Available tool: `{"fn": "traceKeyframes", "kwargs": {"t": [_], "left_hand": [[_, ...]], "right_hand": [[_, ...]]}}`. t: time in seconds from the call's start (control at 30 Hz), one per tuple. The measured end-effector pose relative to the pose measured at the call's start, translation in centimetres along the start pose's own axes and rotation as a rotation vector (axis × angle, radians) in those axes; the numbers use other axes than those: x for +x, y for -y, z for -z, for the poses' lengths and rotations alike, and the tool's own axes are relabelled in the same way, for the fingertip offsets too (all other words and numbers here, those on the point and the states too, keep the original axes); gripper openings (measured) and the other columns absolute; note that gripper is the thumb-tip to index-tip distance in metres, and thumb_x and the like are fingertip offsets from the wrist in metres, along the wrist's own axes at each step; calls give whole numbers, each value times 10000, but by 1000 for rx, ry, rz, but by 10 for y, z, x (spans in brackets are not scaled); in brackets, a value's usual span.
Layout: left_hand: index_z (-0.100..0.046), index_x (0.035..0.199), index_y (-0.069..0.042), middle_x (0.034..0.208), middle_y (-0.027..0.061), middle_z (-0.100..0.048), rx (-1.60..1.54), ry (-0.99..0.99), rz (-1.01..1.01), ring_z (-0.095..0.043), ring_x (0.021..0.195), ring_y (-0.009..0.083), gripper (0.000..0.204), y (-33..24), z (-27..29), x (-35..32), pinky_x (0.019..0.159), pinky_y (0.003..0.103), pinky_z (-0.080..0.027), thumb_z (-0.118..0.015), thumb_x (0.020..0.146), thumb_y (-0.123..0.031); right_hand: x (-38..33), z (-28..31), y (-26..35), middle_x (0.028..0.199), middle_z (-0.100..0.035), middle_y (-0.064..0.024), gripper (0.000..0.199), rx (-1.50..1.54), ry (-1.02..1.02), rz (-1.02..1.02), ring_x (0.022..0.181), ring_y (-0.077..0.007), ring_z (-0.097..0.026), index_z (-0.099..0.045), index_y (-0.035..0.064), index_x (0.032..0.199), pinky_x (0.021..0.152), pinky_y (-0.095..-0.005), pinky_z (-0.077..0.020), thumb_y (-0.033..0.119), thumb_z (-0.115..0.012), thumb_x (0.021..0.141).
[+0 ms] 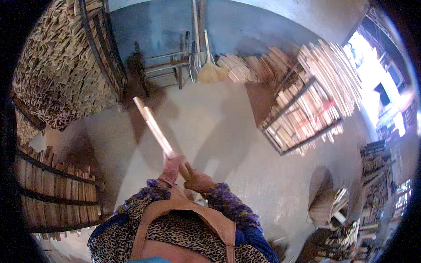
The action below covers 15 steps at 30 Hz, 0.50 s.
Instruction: The person picks up wooden planks from a large pile on the floor and arranges them into neat stacks on a nearby workbench. They handle the planks one by one, aligning them carefully to form organized bundles.
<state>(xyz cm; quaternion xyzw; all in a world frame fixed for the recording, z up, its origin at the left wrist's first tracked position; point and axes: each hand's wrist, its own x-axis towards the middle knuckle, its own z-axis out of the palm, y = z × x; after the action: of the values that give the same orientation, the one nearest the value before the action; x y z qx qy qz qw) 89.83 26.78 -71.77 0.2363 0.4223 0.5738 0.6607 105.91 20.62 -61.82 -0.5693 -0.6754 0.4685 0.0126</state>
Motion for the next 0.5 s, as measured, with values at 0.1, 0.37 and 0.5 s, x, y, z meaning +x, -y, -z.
{"fn": "traceKeyframes", "kwargs": {"t": [0.1, 0.37, 0.5], "left_hand": [[-509, 1315, -75, 1039, 40, -632, 35, -123, -161, -645, 866, 178, 449, -20, 12, 86, 730, 347, -588, -715, 924, -1], [-657, 1068, 22, 893, 41, -686, 332, -344, -245, -641, 782, 147, 193, -113, 47, 388, 676, 330, -549, -685, 927, -105], [-673, 1094, 7, 915, 30, -696, 374, -432, -253, -623, 749, 124, 197, -182, 58, 531, 651, 329, -536, -691, 942, -117]], "right_hand": [[101, 36, -4, 1534, -533, -283, 1080, -89, -6, 137, 1382, -456, -549, -131, 150, 1715, 1102, -483, -481, 454, -761, 892], [354, 175, -36, 1615, -449, -265, 927, 183, 91, 207, 1477, -378, -482, -227, 98, 1695, 1166, -457, -440, 507, -689, 1003], [428, 273, -25, 1600, -486, -227, 869, 120, 129, -92, 1480, -318, -485, -218, 24, 1685, 1163, -404, -442, 450, -643, 1057]]}}
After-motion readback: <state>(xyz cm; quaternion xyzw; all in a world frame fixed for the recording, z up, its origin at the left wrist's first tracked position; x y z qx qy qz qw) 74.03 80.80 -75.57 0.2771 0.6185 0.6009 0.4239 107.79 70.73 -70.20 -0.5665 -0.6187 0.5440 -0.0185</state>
